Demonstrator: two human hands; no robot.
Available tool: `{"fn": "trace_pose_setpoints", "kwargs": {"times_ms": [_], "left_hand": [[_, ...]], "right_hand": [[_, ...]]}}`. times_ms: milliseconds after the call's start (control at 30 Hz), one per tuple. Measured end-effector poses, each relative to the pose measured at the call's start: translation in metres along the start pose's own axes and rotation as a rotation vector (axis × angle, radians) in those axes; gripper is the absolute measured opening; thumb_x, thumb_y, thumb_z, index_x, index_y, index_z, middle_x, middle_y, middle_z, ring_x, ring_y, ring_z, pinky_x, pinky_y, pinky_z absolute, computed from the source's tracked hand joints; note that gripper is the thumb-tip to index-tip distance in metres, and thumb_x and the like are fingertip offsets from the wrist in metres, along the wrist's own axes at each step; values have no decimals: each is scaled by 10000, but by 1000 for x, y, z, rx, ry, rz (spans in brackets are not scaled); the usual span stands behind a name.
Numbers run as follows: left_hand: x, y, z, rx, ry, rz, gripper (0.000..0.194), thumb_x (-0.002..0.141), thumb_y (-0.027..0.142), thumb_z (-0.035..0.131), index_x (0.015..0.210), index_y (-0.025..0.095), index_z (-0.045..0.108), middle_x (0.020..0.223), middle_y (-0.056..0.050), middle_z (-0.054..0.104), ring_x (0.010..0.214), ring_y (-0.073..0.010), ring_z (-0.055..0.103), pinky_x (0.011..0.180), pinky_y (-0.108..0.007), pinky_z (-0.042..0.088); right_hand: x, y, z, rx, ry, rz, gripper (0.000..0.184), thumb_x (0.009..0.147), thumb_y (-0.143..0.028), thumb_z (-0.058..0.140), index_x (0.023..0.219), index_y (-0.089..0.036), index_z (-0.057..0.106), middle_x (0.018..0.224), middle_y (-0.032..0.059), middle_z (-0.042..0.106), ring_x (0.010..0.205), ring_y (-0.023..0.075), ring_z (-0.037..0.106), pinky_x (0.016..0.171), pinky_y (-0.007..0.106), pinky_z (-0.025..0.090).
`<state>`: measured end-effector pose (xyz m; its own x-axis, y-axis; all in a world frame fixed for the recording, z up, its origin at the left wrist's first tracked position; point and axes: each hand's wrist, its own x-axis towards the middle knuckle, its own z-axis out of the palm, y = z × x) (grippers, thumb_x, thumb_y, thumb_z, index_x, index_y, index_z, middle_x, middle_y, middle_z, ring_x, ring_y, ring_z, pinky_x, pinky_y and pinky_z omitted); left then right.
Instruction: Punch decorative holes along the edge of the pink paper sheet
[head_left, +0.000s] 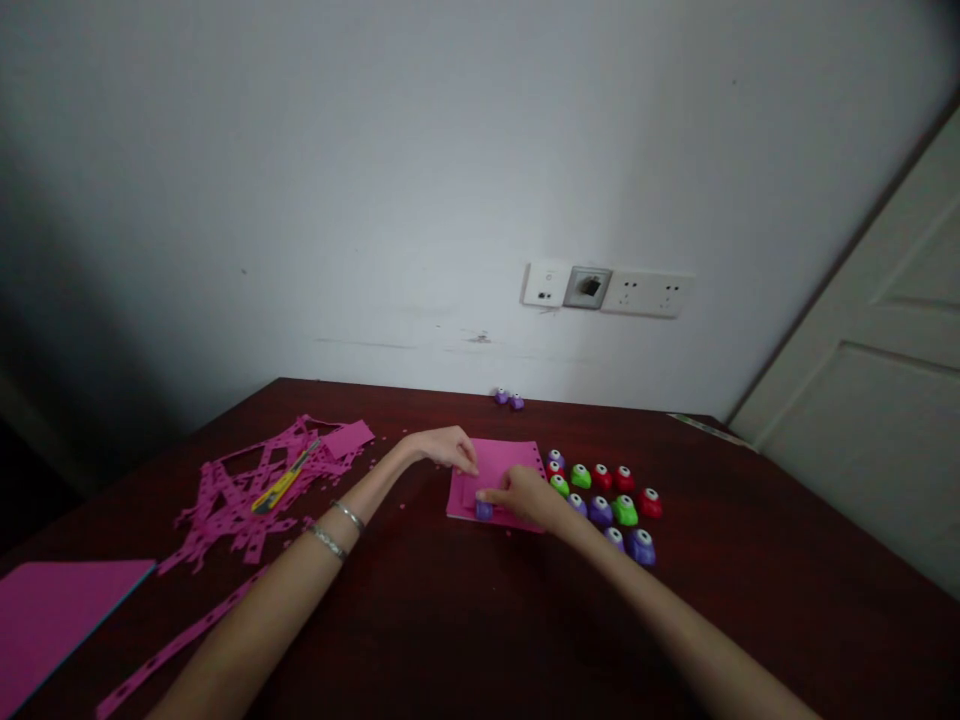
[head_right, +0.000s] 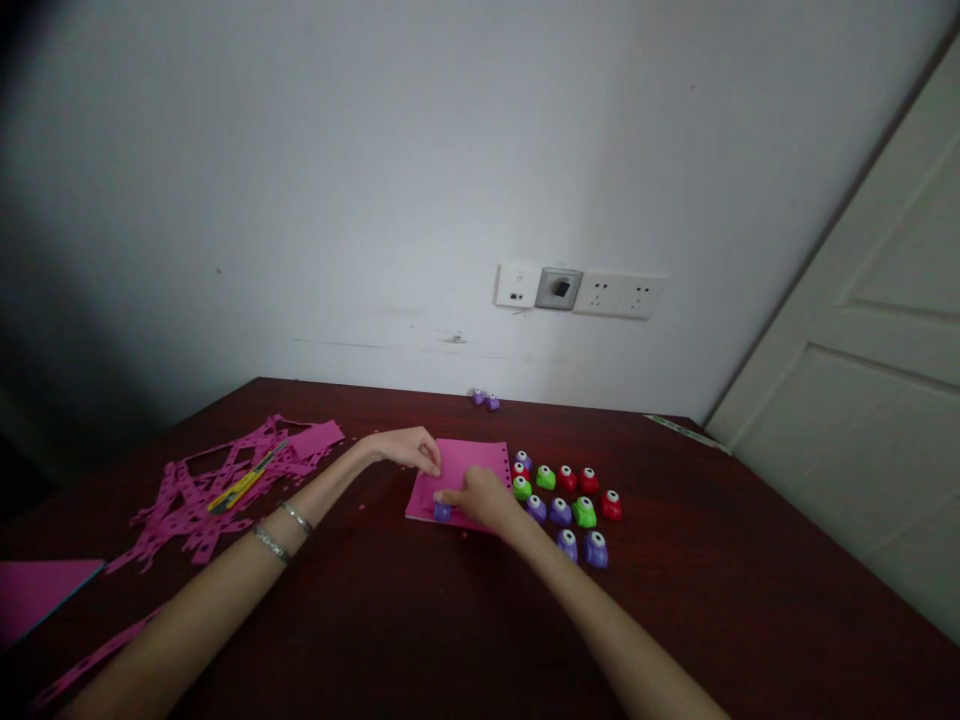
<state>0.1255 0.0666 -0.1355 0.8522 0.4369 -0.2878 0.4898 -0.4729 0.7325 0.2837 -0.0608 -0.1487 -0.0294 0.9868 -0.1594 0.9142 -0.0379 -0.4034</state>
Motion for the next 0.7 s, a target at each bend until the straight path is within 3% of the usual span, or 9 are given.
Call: {"fn": "trace_pose_setpoints", "kwargs": {"times_ms": [167,300,533,700], "left_hand": [[9,-14,14,90,-37,-44,265,633,383,645,671,121,653,504,13,545,406,-58,365,409,-208,225],[14,-17,20,104,1,-23,227,607,355,665,613,131,632,477,26,524,441,-75,409,444,-209,256],[11,-21,22,65,18,-34,273,623,408,666,602,146,593,456,44,490,394,-60,339,412,-215,214],[10,-23,25,64,74,-37,317,611,437,675,574,146,556,440,43,480,385,-61,336,405,-217,216]], "right_hand": [[-19,-19,-1,-161,203,-11,458,797,-500,516,910,-67,614,897,195,638,851,276,600,686,316,416],[-33,-31,1,-268,258,-45,529,830,-548,421,978,-70,593,878,193,648,842,286,621,696,331,437],[-40,-30,11,-270,118,-66,531,825,-580,393,884,-130,666,863,151,678,810,272,636,678,322,451],[-35,-28,17,-265,139,-26,503,847,-531,385,910,-119,667,891,156,673,829,266,632,697,320,448]]}}
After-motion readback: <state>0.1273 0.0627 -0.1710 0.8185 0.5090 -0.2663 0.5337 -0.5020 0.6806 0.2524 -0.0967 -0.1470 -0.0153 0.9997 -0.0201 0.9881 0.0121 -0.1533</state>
